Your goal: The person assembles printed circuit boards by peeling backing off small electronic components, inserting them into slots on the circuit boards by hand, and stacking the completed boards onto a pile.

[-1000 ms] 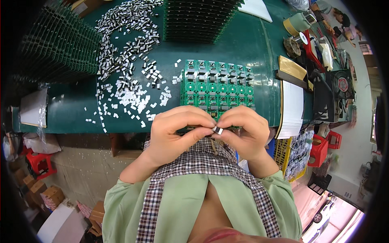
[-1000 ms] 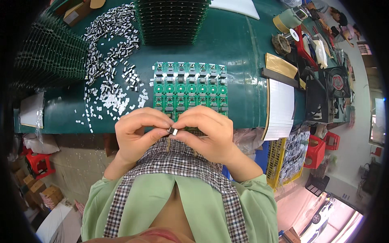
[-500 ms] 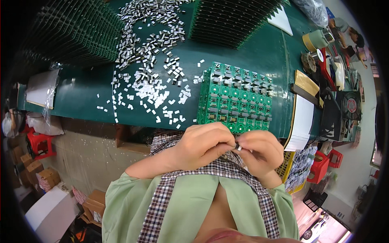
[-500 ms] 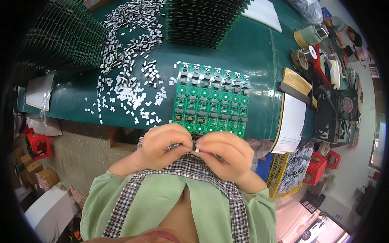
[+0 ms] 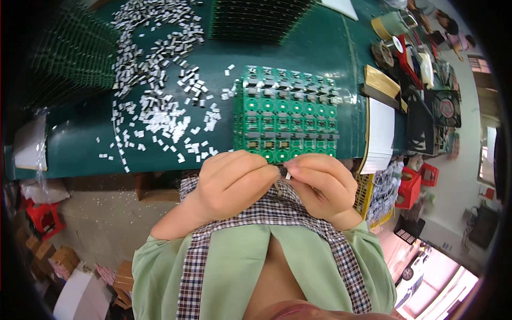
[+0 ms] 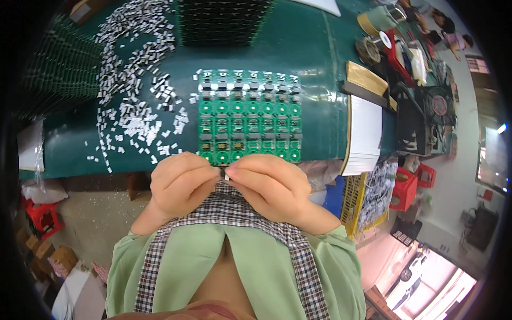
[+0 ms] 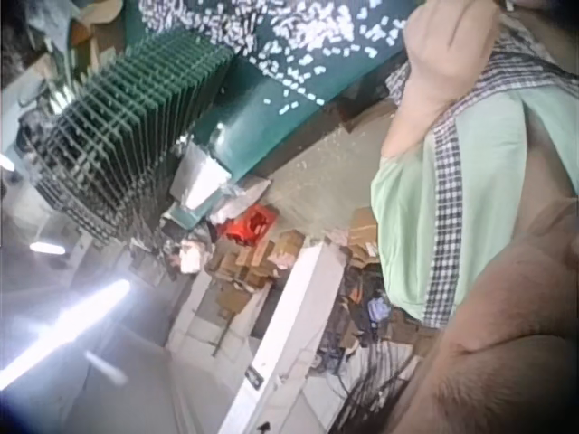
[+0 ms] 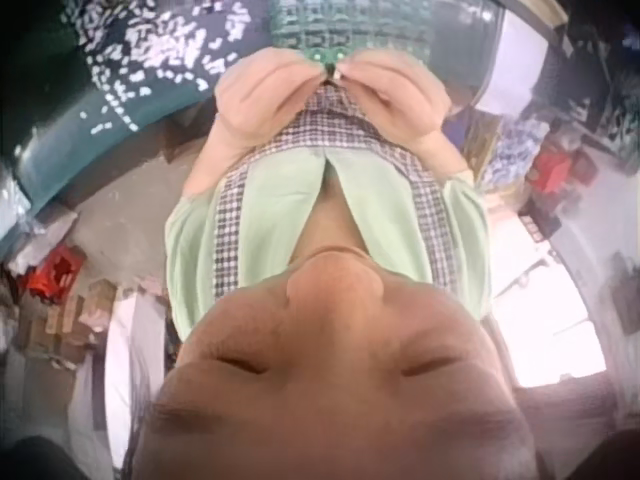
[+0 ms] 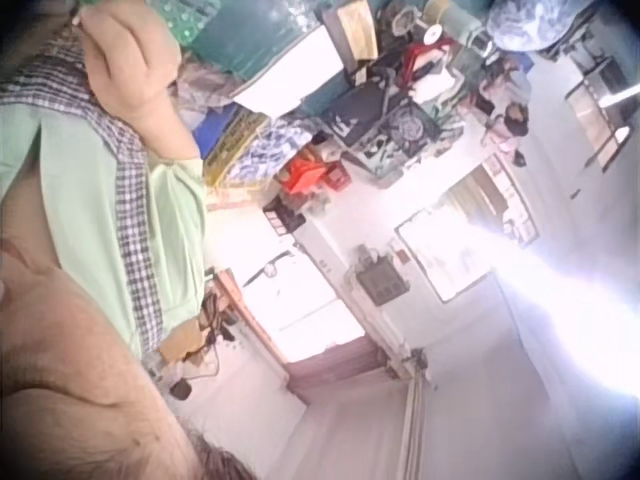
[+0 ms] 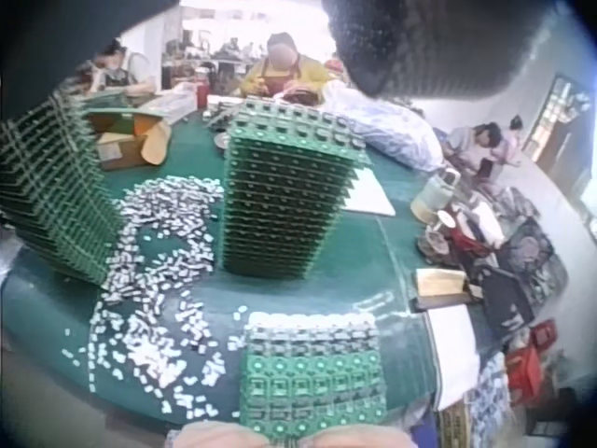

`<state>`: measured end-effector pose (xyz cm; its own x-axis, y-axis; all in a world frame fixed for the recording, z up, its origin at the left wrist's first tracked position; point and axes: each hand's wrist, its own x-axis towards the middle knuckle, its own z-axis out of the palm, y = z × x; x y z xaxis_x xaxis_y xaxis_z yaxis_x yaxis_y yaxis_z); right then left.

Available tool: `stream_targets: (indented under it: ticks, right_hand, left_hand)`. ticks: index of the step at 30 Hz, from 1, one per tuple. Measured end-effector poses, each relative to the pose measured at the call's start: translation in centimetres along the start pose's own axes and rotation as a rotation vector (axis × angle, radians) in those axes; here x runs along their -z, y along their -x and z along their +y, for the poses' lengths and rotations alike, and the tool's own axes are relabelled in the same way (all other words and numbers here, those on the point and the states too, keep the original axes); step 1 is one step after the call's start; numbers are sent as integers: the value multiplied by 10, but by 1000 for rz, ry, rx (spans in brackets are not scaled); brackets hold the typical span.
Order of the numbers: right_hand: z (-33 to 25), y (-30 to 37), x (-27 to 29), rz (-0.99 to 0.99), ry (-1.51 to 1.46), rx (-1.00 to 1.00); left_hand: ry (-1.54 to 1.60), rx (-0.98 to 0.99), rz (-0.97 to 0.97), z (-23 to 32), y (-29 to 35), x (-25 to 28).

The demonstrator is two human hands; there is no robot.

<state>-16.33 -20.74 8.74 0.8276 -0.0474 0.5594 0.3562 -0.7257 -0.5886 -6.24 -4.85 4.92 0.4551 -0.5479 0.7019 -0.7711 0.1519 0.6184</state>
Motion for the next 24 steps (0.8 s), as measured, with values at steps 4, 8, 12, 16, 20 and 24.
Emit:
stream_targets:
  ticks: [4,8,12,16,20,24]
  right_hand:
    - [13,-5,23,19,179,-124]
    - [24,-4,30,-151,277,-130]
    - [25,-6,25,-236,381,13]
    - [25,-6,23,-254,409,51]
    - [23,-8,23,-272,429,44]
    - [24,-10,22,-283,423,28]
  left_hand:
    - [-171,263,73,-10,-3,12]
    - [-569,413,40,-62,8,22]
    - [-783,441,-55,-74,12,19]
    - [-719,422,-106,-77,12,17]
    - [-650,443,-104,-76,13,21]
    - [-620,473,-168,-77,14,26]
